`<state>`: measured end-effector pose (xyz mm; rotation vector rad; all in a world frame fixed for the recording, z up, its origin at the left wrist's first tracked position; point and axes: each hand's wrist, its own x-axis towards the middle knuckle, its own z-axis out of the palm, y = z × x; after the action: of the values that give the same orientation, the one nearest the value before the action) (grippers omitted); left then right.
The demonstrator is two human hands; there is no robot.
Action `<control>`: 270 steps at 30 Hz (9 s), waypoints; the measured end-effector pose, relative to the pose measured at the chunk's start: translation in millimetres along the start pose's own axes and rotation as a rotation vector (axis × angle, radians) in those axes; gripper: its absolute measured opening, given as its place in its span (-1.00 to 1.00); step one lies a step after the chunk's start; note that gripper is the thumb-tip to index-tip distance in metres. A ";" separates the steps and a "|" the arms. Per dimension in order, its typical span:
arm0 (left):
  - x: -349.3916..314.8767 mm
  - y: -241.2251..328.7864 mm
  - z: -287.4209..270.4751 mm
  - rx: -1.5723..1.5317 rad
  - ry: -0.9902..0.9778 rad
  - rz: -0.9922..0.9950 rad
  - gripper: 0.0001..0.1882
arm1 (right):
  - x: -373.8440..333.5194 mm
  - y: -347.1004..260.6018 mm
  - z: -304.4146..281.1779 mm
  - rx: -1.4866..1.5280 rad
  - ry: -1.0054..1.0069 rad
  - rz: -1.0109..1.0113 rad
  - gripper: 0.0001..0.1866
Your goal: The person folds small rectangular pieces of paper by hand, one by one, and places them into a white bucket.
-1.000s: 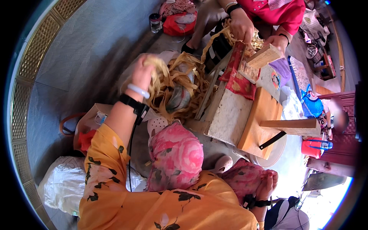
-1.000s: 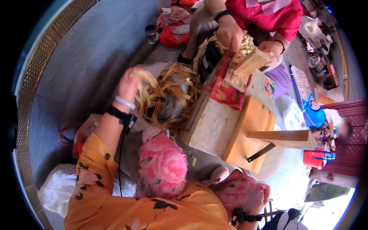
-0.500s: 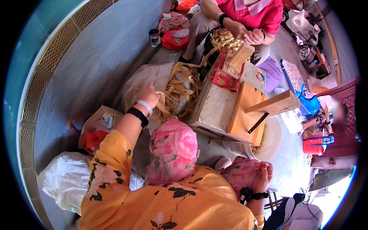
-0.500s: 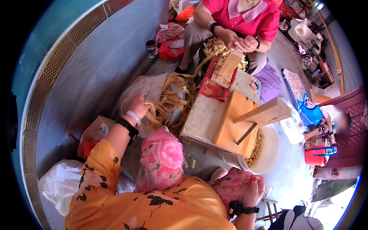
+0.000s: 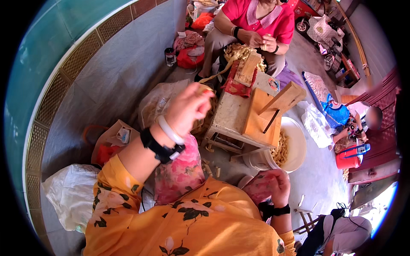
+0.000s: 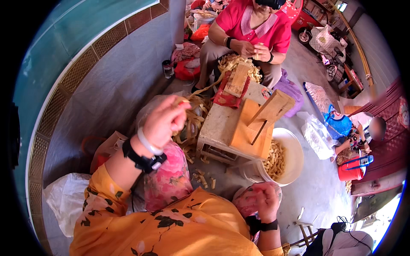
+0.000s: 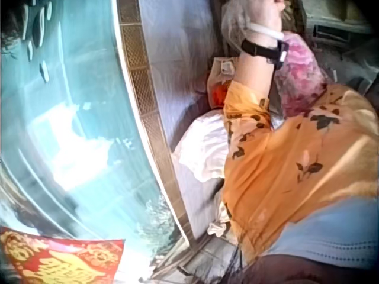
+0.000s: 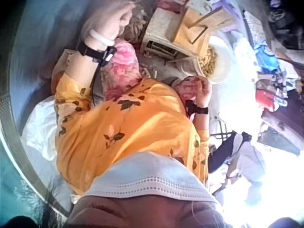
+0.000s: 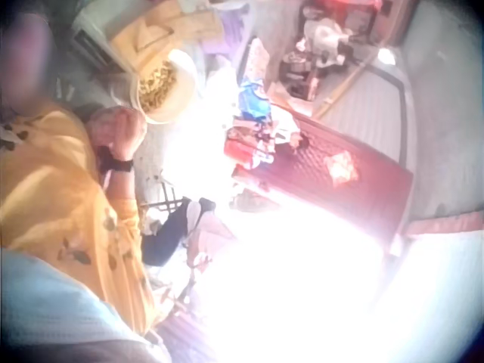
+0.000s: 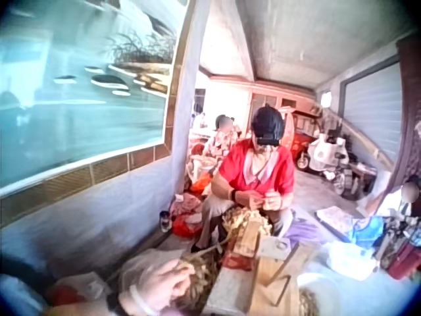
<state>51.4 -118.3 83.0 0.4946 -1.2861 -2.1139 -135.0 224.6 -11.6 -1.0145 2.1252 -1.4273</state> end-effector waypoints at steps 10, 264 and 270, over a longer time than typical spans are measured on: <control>-87.6 -70.2 93.8 -0.312 -0.375 -0.228 -0.78 | 7.6 -64.3 69.8 0.325 -0.695 -0.037 -0.68; -29.0 -131.5 82.0 0.689 -0.660 0.008 -0.73 | 57.1 -17.0 49.8 0.890 -0.193 0.348 -0.92; -31.6 -121.3 92.7 1.002 -0.565 0.420 -0.70 | 60.8 -17.4 43.0 0.947 -0.316 0.356 -0.93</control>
<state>-17.0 5.7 17.9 -0.0315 -2.5020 -1.1641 -140.9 148.5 -8.7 -0.4135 1.0888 -1.6555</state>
